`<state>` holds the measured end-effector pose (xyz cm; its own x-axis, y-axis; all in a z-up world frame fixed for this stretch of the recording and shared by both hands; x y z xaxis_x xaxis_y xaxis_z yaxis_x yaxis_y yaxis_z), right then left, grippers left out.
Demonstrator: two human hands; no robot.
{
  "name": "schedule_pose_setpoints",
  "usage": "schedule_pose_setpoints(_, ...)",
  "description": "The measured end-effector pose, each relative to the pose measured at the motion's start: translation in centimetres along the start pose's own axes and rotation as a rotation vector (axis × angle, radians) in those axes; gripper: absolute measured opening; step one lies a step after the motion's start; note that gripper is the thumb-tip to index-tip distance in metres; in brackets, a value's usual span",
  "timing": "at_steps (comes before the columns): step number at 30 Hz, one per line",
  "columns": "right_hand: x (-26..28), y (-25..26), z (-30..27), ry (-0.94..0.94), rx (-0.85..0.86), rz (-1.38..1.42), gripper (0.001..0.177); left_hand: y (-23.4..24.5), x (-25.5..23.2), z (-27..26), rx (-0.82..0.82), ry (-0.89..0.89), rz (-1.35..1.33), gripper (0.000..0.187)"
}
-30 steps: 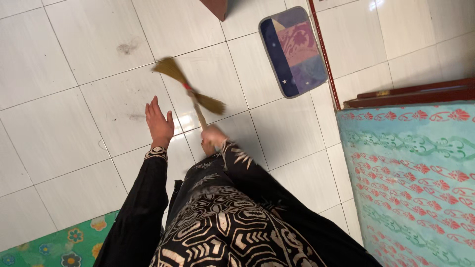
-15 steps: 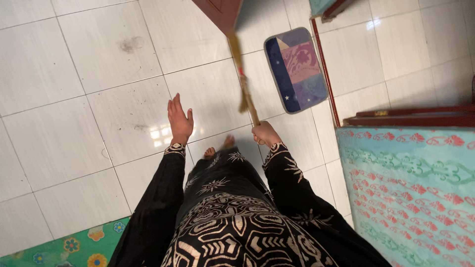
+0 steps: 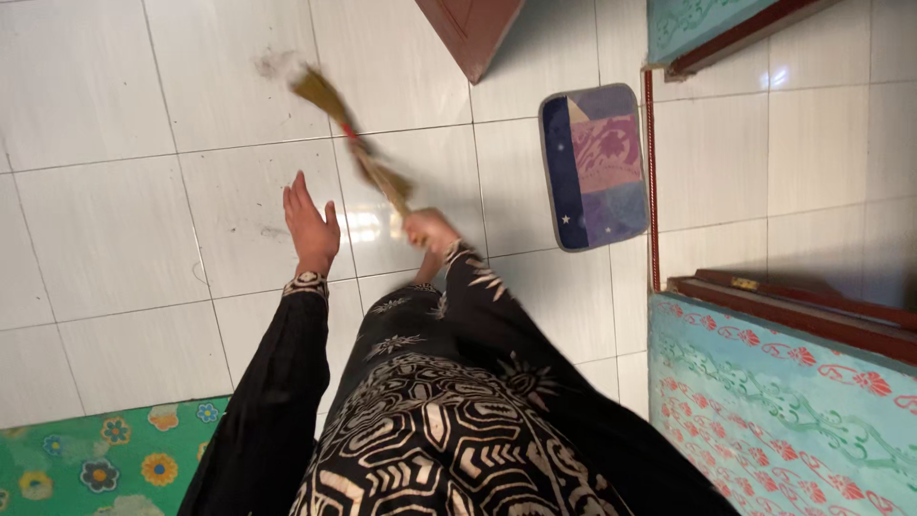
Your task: The person sweeps the tiled floor using a broom, moving a floor mat by hand to reach the area underneath, and continues sweeping around the edges of the room and doorways.
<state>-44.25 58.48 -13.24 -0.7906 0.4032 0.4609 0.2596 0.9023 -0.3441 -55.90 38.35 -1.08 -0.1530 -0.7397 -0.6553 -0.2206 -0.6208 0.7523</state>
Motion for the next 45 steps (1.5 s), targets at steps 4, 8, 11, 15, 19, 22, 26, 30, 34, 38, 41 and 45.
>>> schedule_pose_setpoints(4, 6.7, 4.3, -8.1, 0.036, -0.002, -0.048, 0.012, -3.0, -4.0, 3.6, 0.015, -0.07, -0.05, 0.077)
schedule_pose_setpoints(8, 9.7, 6.9, -17.4, 0.096, -0.19, -0.329, 0.015, -5.3, -7.7, 6.1, -0.005, -0.11, -0.088, 0.076)
schedule_pose_setpoints(11, 8.9, 10.5, -17.4, 0.08, -0.303, -0.435, 0.017, -6.0, -9.3, 6.1, 0.012, -0.086, -0.105, 0.077)
schedule_pose_setpoints(15, 5.4, 17.3, -11.4, 0.006, -0.395, -0.468, 0.017, -5.3, -9.1, 4.3, 0.024, -0.064, -0.129, 0.075)
schedule_pose_setpoints(19, 0.9, 16.7, -5.1, -0.039, -0.324, -0.546, 0.014, -2.2, -6.1, 2.0, -0.035, 0.01, -0.146, 0.074)
schedule_pose_setpoints(22, -2.9, 7.7, -1.9, -0.067, -0.229, -0.646, 0.013, 0.6, -3.0, 0.1, -0.113, 0.054, -0.131, 0.074)
schedule_pose_setpoints(26, -2.1, -0.2, 0.0, -0.146, -0.19, -0.602, 0.013, 2.1, -0.7, -0.7, -0.167, 0.101, -0.104, 0.073)
schedule_pose_setpoints(30, 3.1, 1.3, 0.4, 0.026, 0.229, 0.058, 0.011, 1.3, -1.1, 1.7, -0.17, 0.114, -0.115, 0.072)
schedule_pose_setpoints(34, 9.8, 5.3, -3.7, -0.019, 0.154, 0.056, 0.011, -1.4, -3.2, 6.3, -0.193, 0.095, -0.153, 0.074)
schedule_pose_setpoints(38, 17.8, 9.1, -10.9, 0.052, -0.091, -0.294, 0.013, -5.5, -6.4, 11.9, -0.142, 0.051, -0.116, 0.075)
schedule_pose_setpoints(41, 20.3, 11.9, -11.0, 0.074, -0.192, -0.501, 0.009, -7.3, -9.9, 15.0, -0.153, 0.022, -0.163, 0.074)
schedule_pose_setpoints(45, 18.9, 16.8, -3.0, 0.034, -0.341, -0.52, 0.014, -6.2, -11.6, 15.8, -0.224, -0.031, -0.178, 0.075)
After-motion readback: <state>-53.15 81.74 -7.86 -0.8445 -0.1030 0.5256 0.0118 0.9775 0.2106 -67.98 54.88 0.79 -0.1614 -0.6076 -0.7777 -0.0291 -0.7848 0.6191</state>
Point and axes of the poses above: each hand's wrist, its own z-axis towards the middle knuckle, its own y-axis out of the back of the hand, x = y × z, the point moved 6 cm from there along z, towards the middle knuckle, and after that the axes turned 5 degrees about -z, right-handed, at the moved point
